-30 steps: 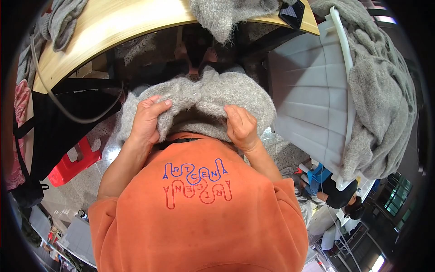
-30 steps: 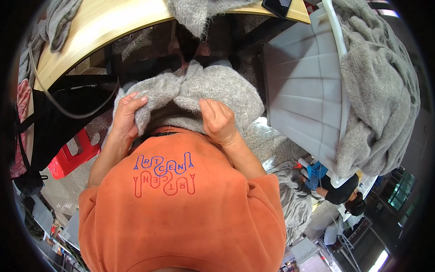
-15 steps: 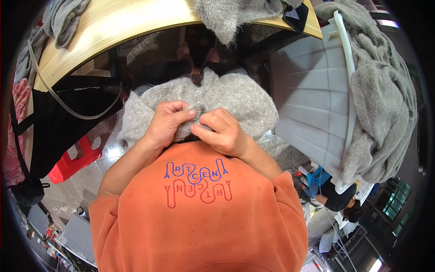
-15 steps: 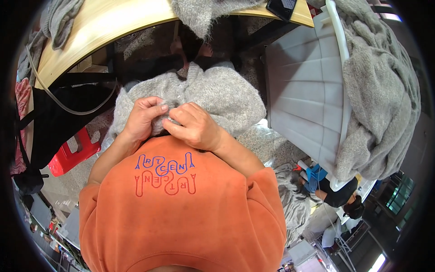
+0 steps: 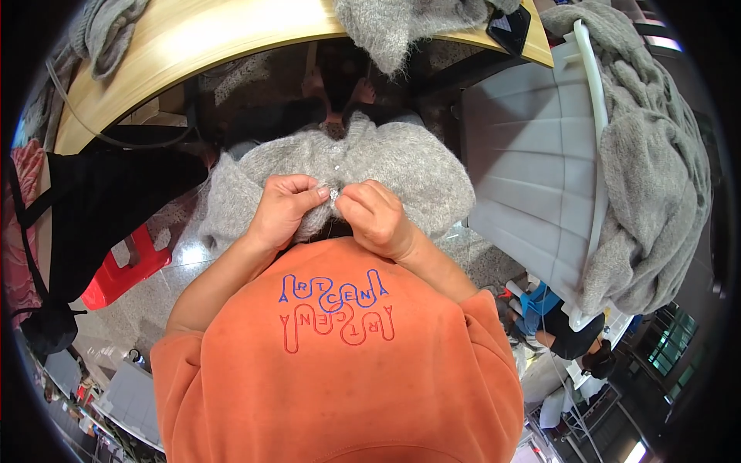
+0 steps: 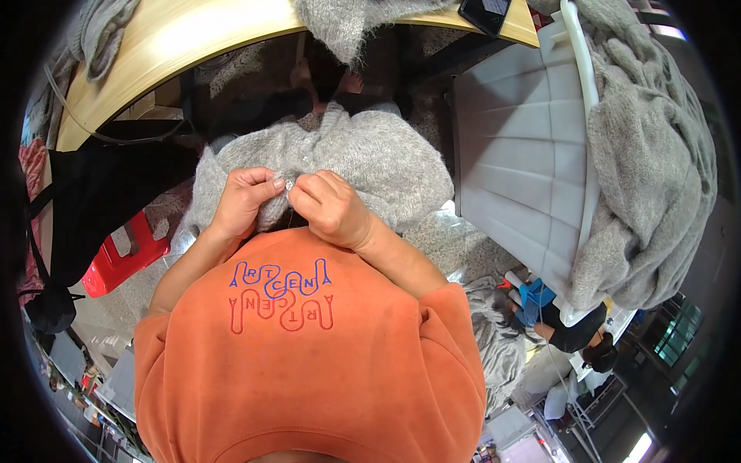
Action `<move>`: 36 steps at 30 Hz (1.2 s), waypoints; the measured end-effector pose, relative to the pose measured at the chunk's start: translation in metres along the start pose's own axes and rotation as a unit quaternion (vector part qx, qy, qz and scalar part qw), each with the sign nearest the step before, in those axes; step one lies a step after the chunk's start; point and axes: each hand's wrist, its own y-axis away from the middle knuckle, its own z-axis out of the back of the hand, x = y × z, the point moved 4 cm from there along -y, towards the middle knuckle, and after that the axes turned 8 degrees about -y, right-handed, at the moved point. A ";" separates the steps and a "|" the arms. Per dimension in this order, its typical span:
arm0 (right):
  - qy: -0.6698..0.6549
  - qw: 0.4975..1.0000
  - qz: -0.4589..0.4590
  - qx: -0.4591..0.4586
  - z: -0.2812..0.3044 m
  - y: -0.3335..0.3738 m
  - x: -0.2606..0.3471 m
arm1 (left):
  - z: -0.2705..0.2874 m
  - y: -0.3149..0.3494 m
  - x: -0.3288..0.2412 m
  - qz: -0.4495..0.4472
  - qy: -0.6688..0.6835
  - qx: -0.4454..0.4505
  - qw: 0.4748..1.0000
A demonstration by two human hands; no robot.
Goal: Inspecting and manually removing loose fibers or imperfections from woolen sweaters in a factory.
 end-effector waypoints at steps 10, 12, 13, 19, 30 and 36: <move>0.030 1.000 -0.006 -0.001 -0.003 -0.002 -0.005 | 0.007 -0.001 0.006 -0.003 -0.026 -0.009 1.000; 0.016 1.000 0.004 0.004 -0.003 -0.002 -0.003 | 0.004 0.001 0.004 0.006 -0.003 -0.014 1.000; 0.016 1.000 0.004 0.003 -0.004 -0.002 -0.003 | 0.003 0.001 0.003 0.014 0.019 -0.017 1.000; 0.009 0.999 0.035 0.009 -0.006 -0.003 -0.002 | 0.003 0.001 0.004 -0.005 0.020 -0.028 0.999; -0.140 0.982 -0.126 -0.010 -0.016 -0.005 -0.018 | 0.010 0.008 0.004 -0.073 -0.069 -0.058 0.993; -0.250 0.943 -0.201 0.085 -0.015 -0.002 -0.026 | 0.008 0.012 0.008 -0.066 -0.113 -0.063 0.989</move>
